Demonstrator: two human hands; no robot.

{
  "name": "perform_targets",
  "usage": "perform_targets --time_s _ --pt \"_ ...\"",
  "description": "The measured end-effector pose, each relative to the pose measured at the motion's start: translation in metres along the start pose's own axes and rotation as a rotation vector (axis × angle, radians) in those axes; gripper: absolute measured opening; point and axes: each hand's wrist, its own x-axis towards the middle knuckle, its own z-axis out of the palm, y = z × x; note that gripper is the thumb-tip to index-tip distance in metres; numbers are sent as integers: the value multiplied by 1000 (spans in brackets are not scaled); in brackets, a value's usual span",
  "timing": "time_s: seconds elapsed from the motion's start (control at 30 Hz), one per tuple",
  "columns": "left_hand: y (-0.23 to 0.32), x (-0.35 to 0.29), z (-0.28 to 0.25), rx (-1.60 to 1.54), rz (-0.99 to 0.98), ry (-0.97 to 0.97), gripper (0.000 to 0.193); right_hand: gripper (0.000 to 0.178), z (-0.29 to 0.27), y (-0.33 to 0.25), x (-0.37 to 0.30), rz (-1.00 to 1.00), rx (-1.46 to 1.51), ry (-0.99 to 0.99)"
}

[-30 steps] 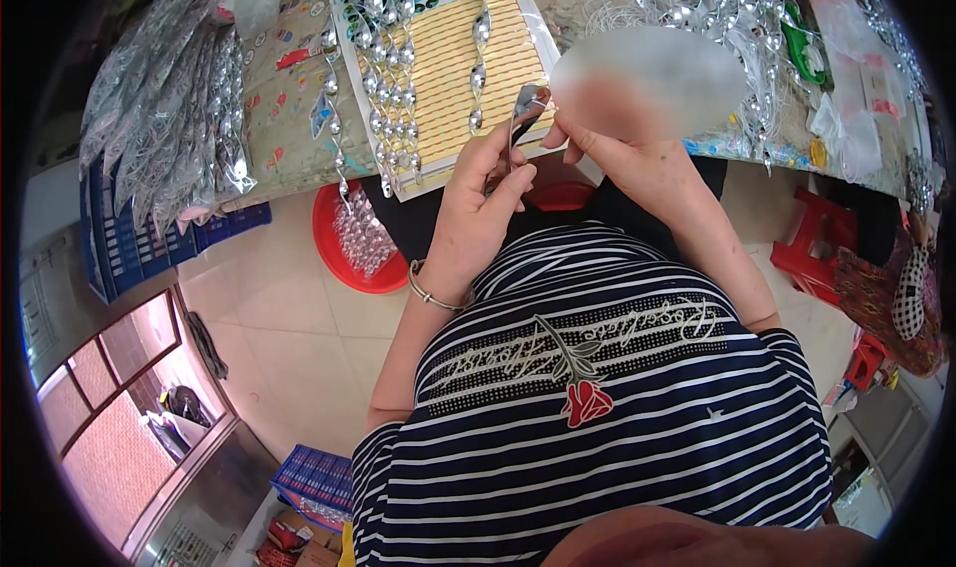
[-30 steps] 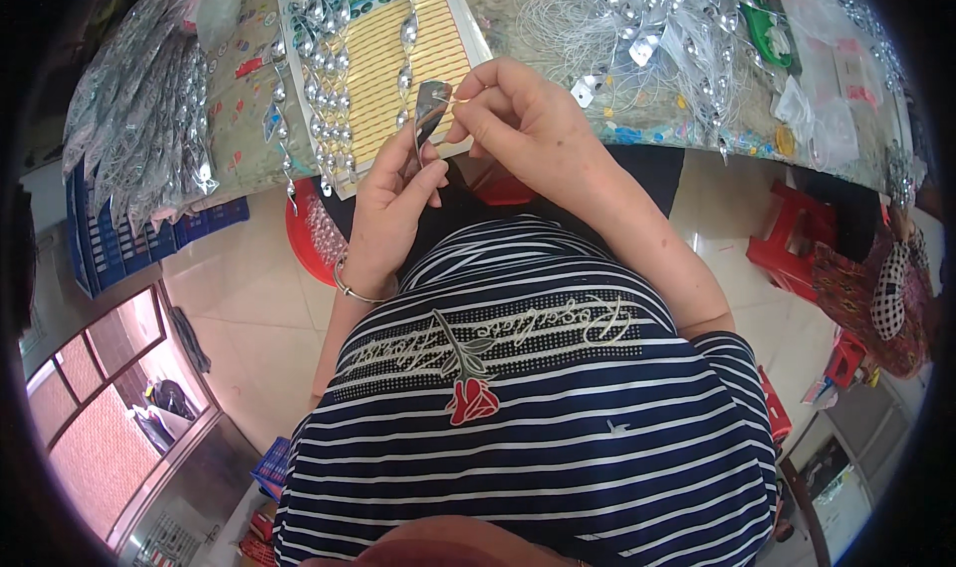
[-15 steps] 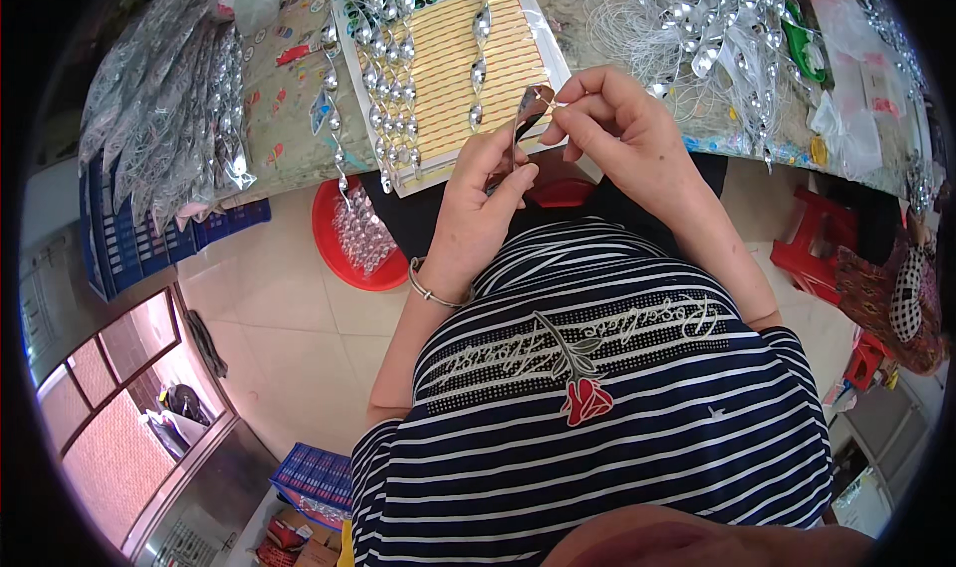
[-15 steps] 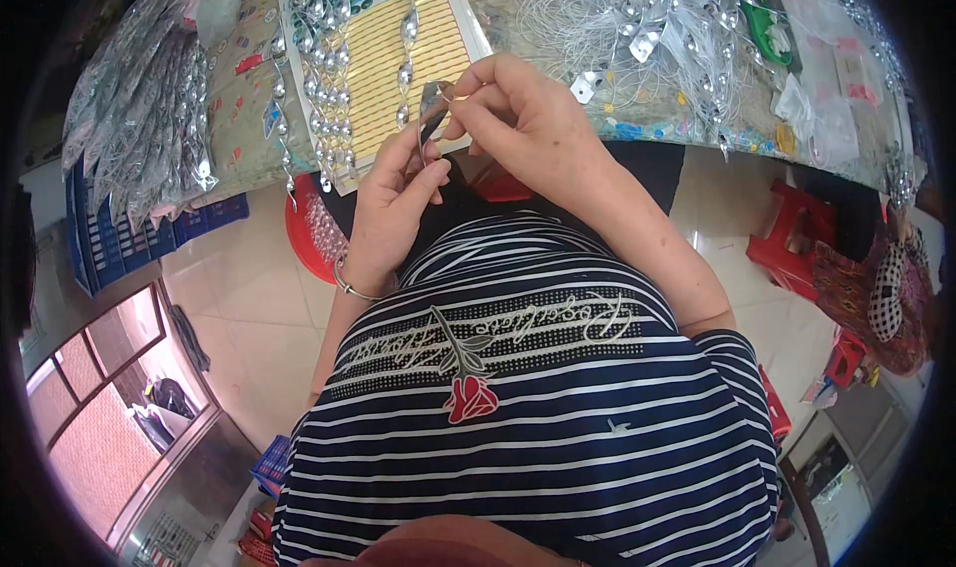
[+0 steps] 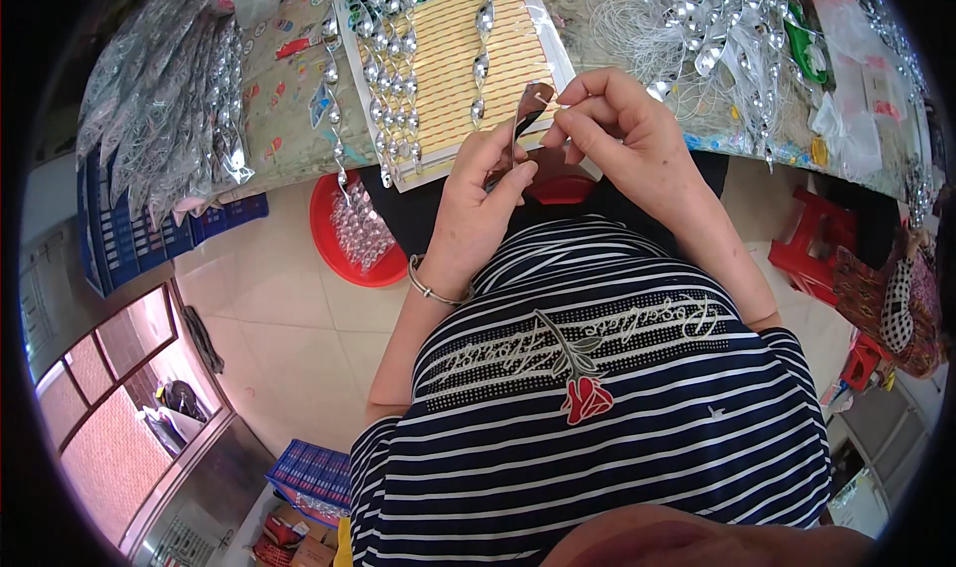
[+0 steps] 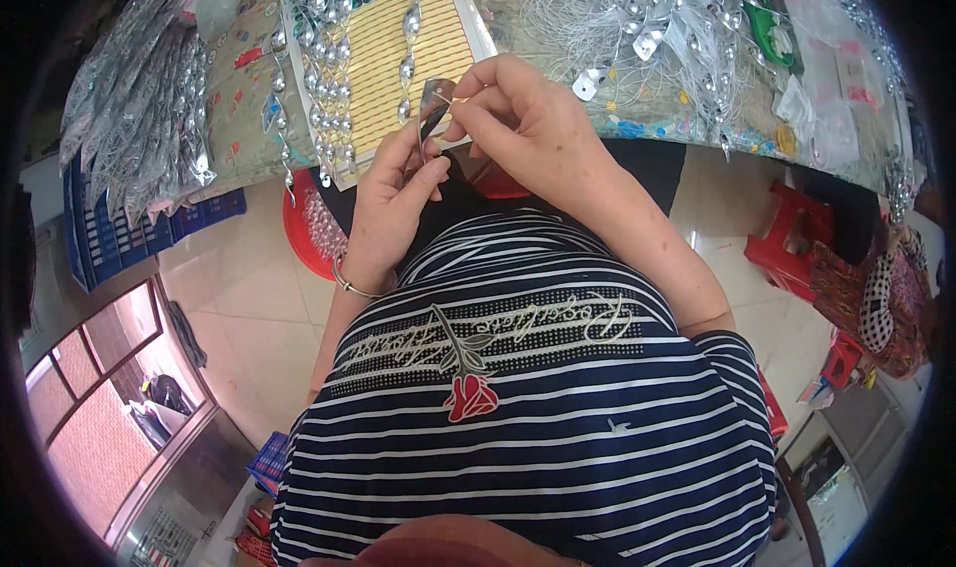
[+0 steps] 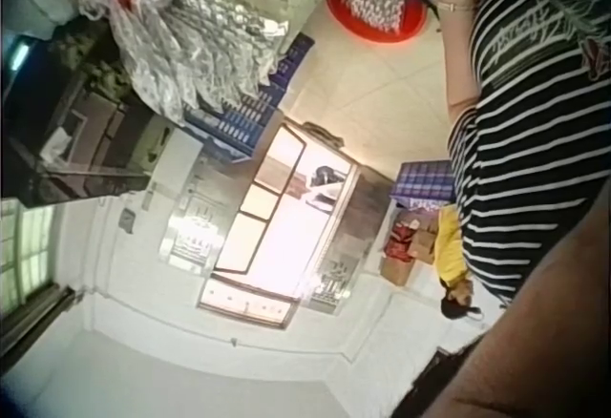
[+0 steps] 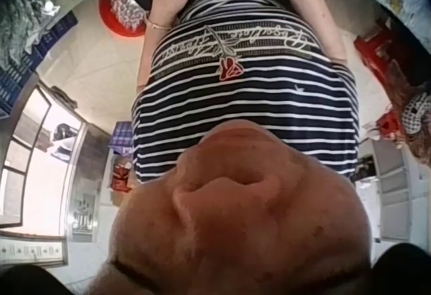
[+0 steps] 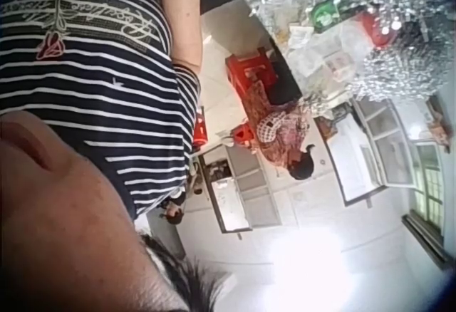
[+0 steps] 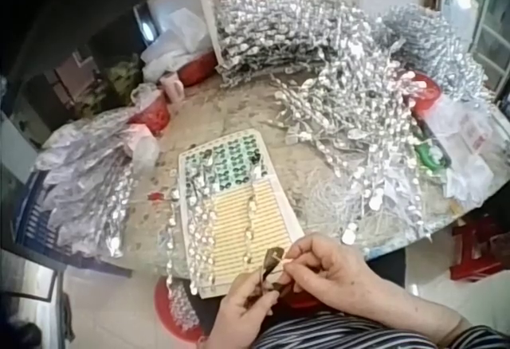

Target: Assemble small decorative silver components onto a gold-colored strip using a template board.

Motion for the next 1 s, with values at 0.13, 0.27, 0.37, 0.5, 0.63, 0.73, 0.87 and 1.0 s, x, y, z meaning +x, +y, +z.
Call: perform_targets --time_s 0.13,0.27,0.37,0.5,0.63,0.73,0.87,1.0 --pt "1 0 1 31 -24 14 47 18 0 2 1 16 -1 9" --pt "0 -1 0 22 -45 26 48 18 0 2 1 34 -12 16" --pt "1 0 0 61 -27 17 50 18 0 4 2 50 -26 10" --pt "-2 0 0 48 9 12 49 21 1 4 2 51 -28 24" --pt "-1 0 0 87 28 1 48 26 0 3 3 73 -32 25" --pt "-1 -1 1 87 33 -7 47 26 0 7 4 62 -15 37" --pt "-2 -2 0 127 21 -54 47 24 0 9 4 94 -36 21" --pt "-3 -1 -1 147 143 -90 46 20 0 11 4 99 11 -2"
